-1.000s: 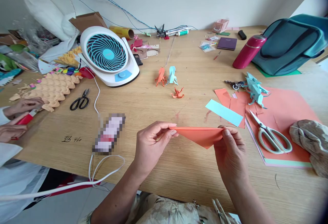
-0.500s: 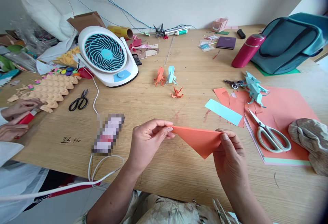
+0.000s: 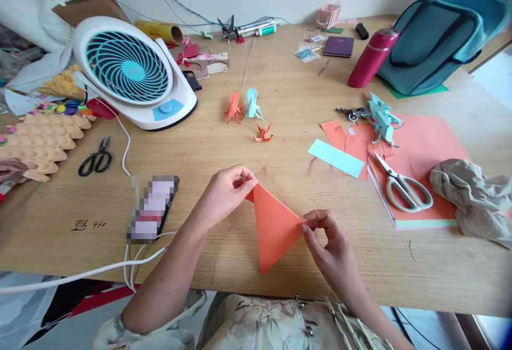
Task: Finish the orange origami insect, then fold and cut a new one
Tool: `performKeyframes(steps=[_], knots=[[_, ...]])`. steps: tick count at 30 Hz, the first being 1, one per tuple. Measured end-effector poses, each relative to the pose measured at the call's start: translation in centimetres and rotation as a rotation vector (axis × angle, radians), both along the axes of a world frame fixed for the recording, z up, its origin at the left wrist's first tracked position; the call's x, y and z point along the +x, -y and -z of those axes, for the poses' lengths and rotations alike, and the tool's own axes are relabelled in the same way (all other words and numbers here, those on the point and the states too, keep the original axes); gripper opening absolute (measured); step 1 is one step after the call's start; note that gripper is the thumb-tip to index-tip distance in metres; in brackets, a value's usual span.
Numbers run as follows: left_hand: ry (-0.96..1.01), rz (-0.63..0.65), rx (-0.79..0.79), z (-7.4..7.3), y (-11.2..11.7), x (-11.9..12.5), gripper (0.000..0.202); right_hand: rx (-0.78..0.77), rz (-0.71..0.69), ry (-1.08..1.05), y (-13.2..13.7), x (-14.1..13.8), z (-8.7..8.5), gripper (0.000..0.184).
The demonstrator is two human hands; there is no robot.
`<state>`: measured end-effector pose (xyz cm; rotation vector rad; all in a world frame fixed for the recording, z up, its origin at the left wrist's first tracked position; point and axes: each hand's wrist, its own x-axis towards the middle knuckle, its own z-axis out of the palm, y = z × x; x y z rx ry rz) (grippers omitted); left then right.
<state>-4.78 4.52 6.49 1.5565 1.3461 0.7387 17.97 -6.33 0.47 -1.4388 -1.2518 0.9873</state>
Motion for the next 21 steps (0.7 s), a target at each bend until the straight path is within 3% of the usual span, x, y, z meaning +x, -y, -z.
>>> performKeyframes(steps=[4,9,15,21], knots=[[-0.133,0.03,-0.021,2.6,-0.7,1.3,0.014,0.025,-0.096,0.302,0.6,0.4,0.9,0.008],[-0.32,0.044,0.051,4.8,-1.6,3.2,0.01,0.012,-0.21,0.563,0.7,0.8,1.1,0.014],[-0.482,0.071,0.187,6.6,-2.1,4.8,0.009,0.034,-0.299,0.695,0.3,1.3,0.9,0.025],[-0.566,0.055,0.404,7.5,-1.1,5.5,0.009,0.086,-0.369,0.805,0.0,1.9,0.9,0.032]])
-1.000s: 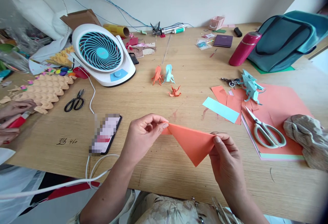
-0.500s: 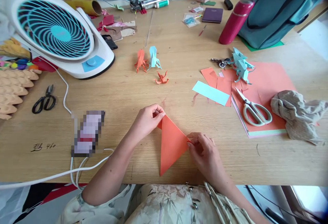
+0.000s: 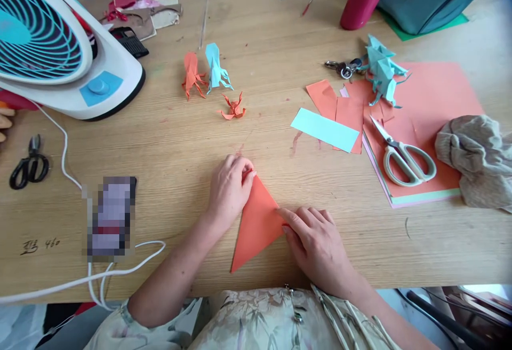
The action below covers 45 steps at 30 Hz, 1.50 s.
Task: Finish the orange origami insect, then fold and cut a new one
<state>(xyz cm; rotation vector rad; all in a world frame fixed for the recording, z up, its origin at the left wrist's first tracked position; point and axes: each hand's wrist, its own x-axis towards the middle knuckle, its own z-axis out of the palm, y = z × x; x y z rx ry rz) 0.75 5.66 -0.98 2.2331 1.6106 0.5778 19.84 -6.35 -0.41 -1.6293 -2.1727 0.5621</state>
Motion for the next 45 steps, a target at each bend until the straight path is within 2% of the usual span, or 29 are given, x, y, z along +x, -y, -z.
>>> performKeyframes(steps=[2,6,12,15,19,29,35,45], knots=[[-0.001,-0.001,0.065,0.3,0.5,0.2,0.012,0.003,-0.018,-0.001,0.0,0.1,0.1,0.032],[-0.013,0.098,0.095,0.6,1.1,0.3,0.014,0.028,-0.046,0.0,-0.1,0.4,0.5,0.032],[-0.067,0.147,0.081,-0.7,3.3,-0.1,0.01,0.05,-0.077,-0.01,-0.1,0.8,0.8,0.033],[-0.174,0.175,0.1,-1.2,5.1,0.0,0.022,0.055,-0.096,0.002,-0.1,0.9,0.8,0.033],[-0.248,0.174,0.15,-0.9,6.7,0.5,0.036,0.061,-0.108,0.01,-0.1,1.0,0.9,0.034],[-0.306,0.184,0.107,0.0,6.4,0.8,0.034,0.098,-0.119,-0.011,-0.1,1.0,1.2,0.034],[-0.359,0.143,0.08,0.0,6.6,1.0,0.032,0.102,-0.13,-0.013,-0.1,1.1,1.2,0.035],[-0.383,0.154,0.062,-0.4,6.2,0.9,0.031,0.11,-0.144,-0.005,0.0,1.2,1.3,0.036]])
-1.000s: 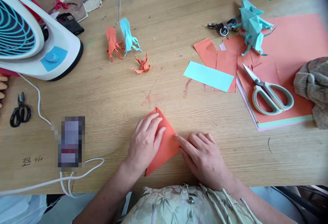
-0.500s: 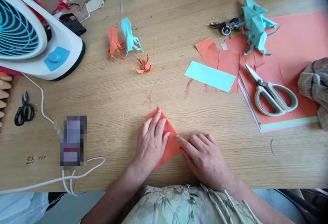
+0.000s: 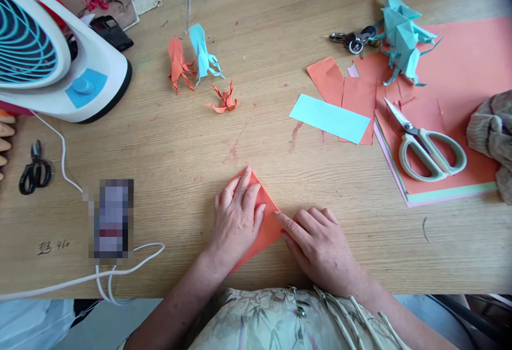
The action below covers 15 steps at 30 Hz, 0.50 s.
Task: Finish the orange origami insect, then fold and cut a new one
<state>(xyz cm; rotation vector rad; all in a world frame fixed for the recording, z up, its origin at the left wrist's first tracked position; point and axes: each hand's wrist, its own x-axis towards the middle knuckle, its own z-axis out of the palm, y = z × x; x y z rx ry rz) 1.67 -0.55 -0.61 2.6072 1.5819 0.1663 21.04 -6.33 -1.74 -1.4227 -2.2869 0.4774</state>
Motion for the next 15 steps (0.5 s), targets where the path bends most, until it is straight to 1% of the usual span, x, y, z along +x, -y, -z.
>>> performKeyframes(steps=[4,7,11,15], knots=[[-0.013,-0.02,-0.002,-0.5,-0.1,0.6,0.023,0.007,-0.01,0.006,-0.1,0.0,0.0,0.036],[-0.024,-0.065,0.01,-0.6,-0.1,1.4,0.018,0.018,-0.034,0.005,0.2,0.4,0.2,0.035],[0.008,-0.081,0.016,-0.2,0.1,1.9,0.018,0.057,-0.122,-0.032,1.2,2.1,0.1,0.032],[0.066,-0.062,0.026,0.4,0.2,1.6,0.018,0.022,-0.239,-0.052,2.2,3.8,-0.8,0.034]])
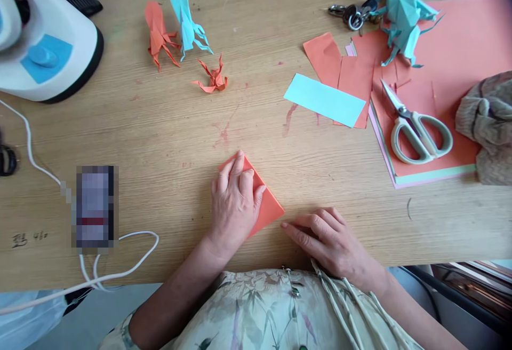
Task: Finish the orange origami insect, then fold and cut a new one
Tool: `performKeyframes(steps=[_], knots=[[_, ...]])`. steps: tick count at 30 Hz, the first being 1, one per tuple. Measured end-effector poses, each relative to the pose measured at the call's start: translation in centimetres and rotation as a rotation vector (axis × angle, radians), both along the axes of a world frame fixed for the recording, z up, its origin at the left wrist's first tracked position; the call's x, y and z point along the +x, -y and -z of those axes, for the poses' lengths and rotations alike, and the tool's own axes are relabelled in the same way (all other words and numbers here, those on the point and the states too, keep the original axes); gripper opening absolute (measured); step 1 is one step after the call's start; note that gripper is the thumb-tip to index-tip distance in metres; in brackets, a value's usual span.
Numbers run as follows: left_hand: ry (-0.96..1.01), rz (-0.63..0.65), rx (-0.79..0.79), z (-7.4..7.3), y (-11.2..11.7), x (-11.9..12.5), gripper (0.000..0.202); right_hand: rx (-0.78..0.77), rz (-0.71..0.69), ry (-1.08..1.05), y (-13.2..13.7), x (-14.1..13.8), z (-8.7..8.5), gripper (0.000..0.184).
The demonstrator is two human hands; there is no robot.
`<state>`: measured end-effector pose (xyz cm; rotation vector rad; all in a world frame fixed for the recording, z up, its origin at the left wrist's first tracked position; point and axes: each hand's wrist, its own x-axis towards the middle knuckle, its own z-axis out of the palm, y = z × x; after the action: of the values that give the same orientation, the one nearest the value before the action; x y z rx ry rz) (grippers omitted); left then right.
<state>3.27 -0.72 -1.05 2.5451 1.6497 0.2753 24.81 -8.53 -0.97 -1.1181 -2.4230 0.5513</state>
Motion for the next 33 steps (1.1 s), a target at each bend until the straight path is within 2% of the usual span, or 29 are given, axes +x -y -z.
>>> performKeyframes(steps=[4,9,19,27,30,33], knots=[[0.023,0.011,0.008,0.2,0.0,-0.2,0.019,0.022,-0.008,0.047,0.1,0.1,-0.3,0.038],[0.037,0.01,0.002,0.3,0.0,-0.2,0.02,0.088,0.042,0.089,0.0,-0.7,0.4,0.037],[0.061,-0.007,-0.034,0.2,0.0,-0.2,0.019,0.026,0.095,0.116,0.5,-0.9,1.0,0.054],[0.043,-0.011,-0.072,-0.2,0.1,-0.2,0.023,0.059,0.061,0.105,-0.1,-0.8,0.4,0.048],[0.048,-0.024,-0.077,-0.4,0.1,-0.2,0.031,0.068,0.048,0.109,-0.3,-0.7,0.1,0.048],[0.077,-0.036,-0.086,-0.5,0.2,-0.1,0.05,0.089,0.057,0.109,-0.3,-0.8,0.2,0.049]])
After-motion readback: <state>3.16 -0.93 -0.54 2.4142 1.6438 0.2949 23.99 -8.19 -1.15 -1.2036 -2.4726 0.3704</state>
